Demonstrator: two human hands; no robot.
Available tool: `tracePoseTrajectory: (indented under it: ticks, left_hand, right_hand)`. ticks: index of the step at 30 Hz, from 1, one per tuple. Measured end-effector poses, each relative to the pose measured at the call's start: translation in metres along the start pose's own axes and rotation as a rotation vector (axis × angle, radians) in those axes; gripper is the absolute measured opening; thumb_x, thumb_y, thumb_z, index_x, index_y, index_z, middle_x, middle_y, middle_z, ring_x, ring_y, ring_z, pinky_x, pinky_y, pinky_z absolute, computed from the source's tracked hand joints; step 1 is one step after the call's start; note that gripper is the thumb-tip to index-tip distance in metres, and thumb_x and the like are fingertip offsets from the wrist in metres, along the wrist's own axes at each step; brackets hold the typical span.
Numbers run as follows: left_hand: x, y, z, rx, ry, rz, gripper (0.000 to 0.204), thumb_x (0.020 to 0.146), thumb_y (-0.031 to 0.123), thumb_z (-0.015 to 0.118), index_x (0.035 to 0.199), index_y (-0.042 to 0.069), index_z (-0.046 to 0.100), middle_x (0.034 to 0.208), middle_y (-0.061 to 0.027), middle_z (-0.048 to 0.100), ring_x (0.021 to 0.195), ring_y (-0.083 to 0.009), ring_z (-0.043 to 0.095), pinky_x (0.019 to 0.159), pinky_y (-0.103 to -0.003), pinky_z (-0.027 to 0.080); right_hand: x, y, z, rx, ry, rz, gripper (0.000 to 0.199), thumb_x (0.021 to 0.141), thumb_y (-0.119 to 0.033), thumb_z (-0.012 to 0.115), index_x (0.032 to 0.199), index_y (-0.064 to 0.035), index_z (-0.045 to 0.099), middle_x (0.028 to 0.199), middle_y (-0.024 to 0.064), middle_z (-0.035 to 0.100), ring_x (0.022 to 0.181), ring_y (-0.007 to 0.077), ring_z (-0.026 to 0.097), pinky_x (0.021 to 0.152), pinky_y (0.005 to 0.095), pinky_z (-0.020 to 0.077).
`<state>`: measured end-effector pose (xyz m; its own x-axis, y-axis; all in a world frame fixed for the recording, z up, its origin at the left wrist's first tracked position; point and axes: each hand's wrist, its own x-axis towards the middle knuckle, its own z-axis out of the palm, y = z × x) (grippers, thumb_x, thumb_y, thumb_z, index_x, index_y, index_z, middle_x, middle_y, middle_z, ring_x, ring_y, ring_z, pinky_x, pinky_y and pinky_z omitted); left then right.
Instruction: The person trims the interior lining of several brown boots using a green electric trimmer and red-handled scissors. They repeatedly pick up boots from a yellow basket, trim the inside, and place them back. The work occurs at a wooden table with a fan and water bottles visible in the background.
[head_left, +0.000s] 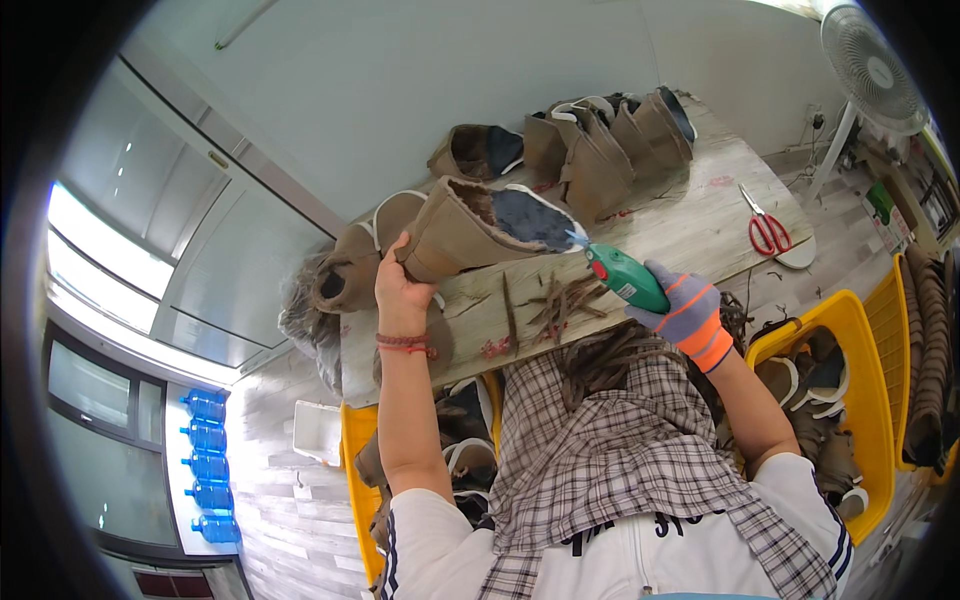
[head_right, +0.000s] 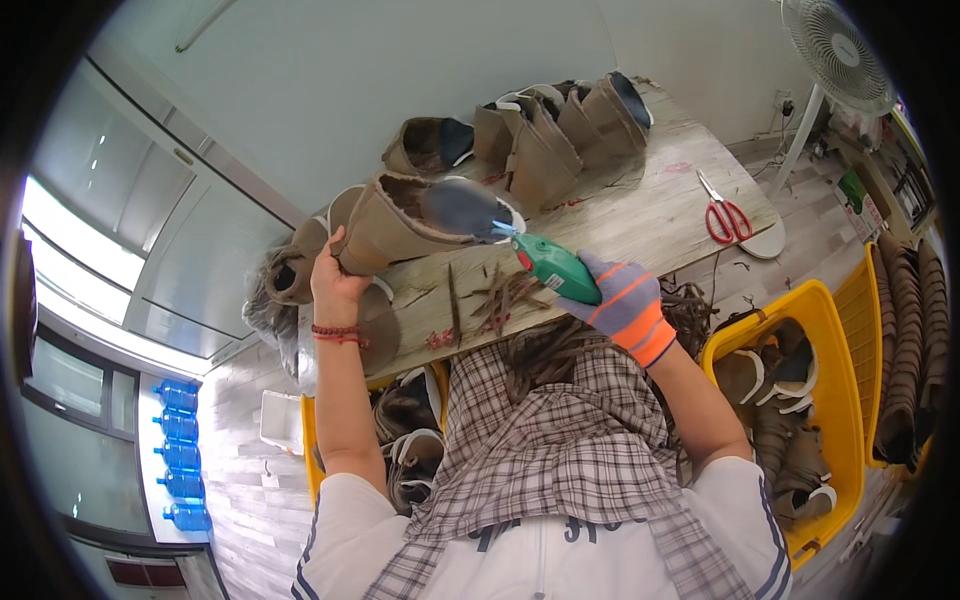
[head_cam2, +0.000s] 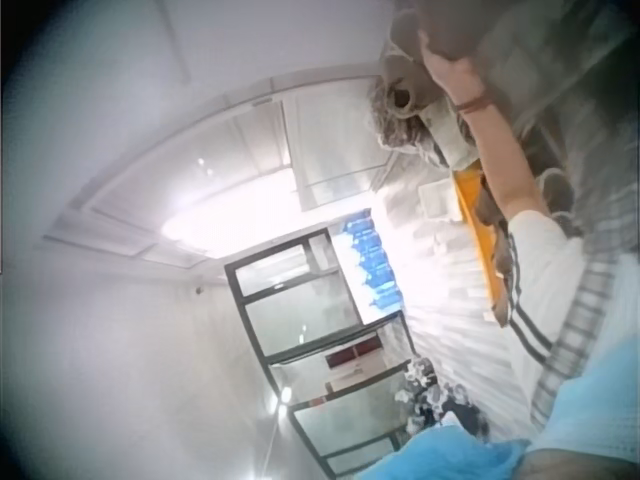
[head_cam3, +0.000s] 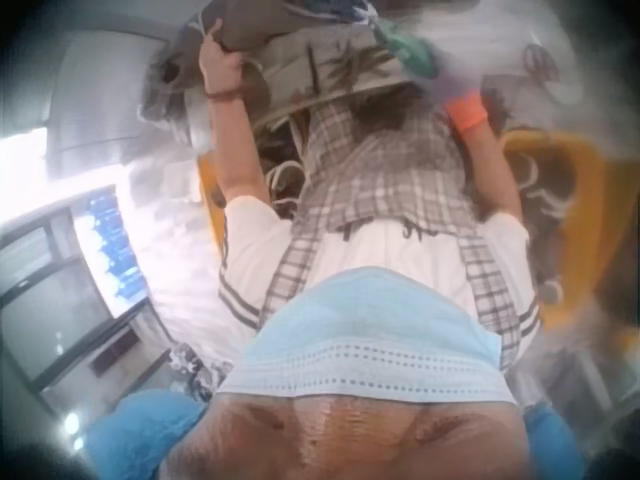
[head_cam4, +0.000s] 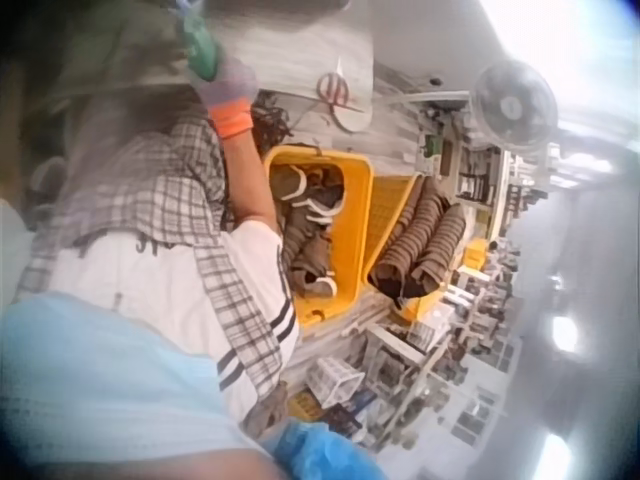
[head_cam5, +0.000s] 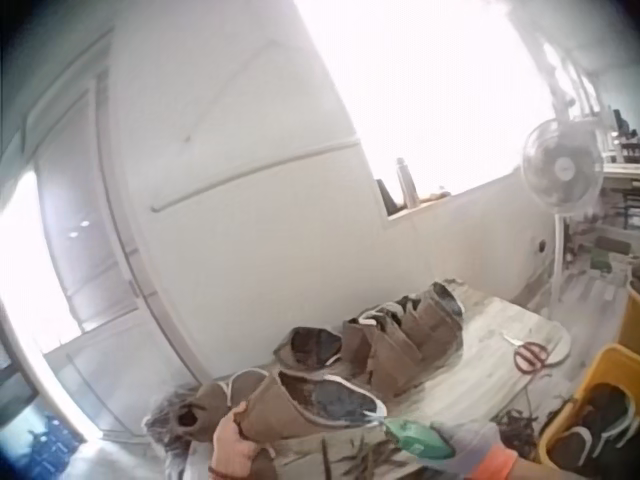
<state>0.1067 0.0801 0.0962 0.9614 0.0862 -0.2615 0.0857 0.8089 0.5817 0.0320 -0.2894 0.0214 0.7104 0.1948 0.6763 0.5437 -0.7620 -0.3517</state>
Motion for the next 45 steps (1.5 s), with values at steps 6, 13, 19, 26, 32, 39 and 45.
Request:
tracePoseTrajectory:
  ticks: [6,13,19,26,32,39,45]
  left_hand:
    - [-0.021,0.000,-0.017,-0.042,0.101,-0.001,0.029,0.085,0.012,0.056,0.112,0.001,0.056,0.113,-0.0134,0.060,0.106,-0.0312,0.056,0.094,-0.049,0.042]
    - [-0.020,-0.016,-0.024,-0.055,0.076,-0.055,0.028,0.085,0.013,0.056,0.111,0.000,0.057,0.113,-0.0134,0.061,0.103,-0.0309,0.058,0.092,-0.048,0.044]
    - [-0.027,-0.040,-0.017,-0.057,0.037,-0.097,0.029,0.087,0.015,0.055,0.112,0.000,0.056,0.114,-0.0136,0.060,0.105,-0.0310,0.057,0.093,-0.048,0.043]
    - [-0.044,-0.065,-0.010,-0.162,-0.126,-0.028,0.034,0.091,0.014,0.049,0.121,0.000,0.048,0.125,-0.0134,0.053,0.116,-0.0299,0.049,0.100,-0.047,0.038]
    - [-0.068,-0.080,0.001,-0.151,-0.263,0.160,0.037,0.088,0.006,0.052,0.124,0.000,0.047,0.128,-0.0120,0.051,0.120,-0.0278,0.046,0.105,-0.044,0.034]
    - [-0.069,-0.097,-0.006,0.027,-0.410,0.268,0.040,0.086,0.002,0.054,0.126,0.000,0.046,0.126,-0.0101,0.052,0.119,-0.0246,0.047,0.105,-0.041,0.035]
    - [-0.066,-0.108,-0.014,0.212,-0.463,0.409,0.037,0.086,-0.001,0.053,0.124,0.000,0.050,0.125,-0.0101,0.053,0.117,-0.0224,0.049,0.101,-0.037,0.038]
  right_hand:
    - [-0.008,-0.015,0.000,-0.061,-0.015,-0.141,0.063,0.061,-0.040,0.079,0.108,-0.0035,0.058,0.061,0.0113,0.057,0.054,0.0289,0.056,0.050,0.0371,0.0458]
    - [-0.014,-0.016,-0.005,0.010,0.049,-0.197,0.064,0.060,-0.041,0.079,0.108,-0.0045,0.057,0.058,0.0089,0.054,0.050,0.0267,0.054,0.047,0.0354,0.0446]
    - [-0.013,-0.020,-0.006,0.011,0.050,-0.200,0.064,0.059,-0.040,0.080,0.108,-0.0049,0.058,0.059,0.0087,0.055,0.049,0.0270,0.054,0.046,0.0356,0.0442]
    - [-0.004,-0.035,-0.002,0.175,0.044,-0.080,0.061,0.060,-0.041,0.079,0.106,-0.0050,0.061,0.066,0.0113,0.061,0.057,0.0281,0.060,0.052,0.0347,0.0482]
    - [0.003,-0.045,-0.001,0.403,-0.135,0.243,0.060,0.062,-0.044,0.077,0.107,-0.0060,0.063,0.076,0.0134,0.066,0.066,0.0265,0.065,0.060,0.0319,0.0516]
    - [0.011,-0.040,0.013,0.550,-0.148,0.340,0.061,0.063,-0.048,0.077,0.104,-0.0055,0.063,0.073,0.0106,0.066,0.064,0.0224,0.065,0.060,0.0306,0.0511]
    - [0.020,-0.046,0.013,0.653,-0.166,0.405,0.059,0.065,-0.047,0.077,0.102,-0.0038,0.063,0.066,0.0071,0.063,0.058,0.0157,0.060,0.058,0.0285,0.0485]
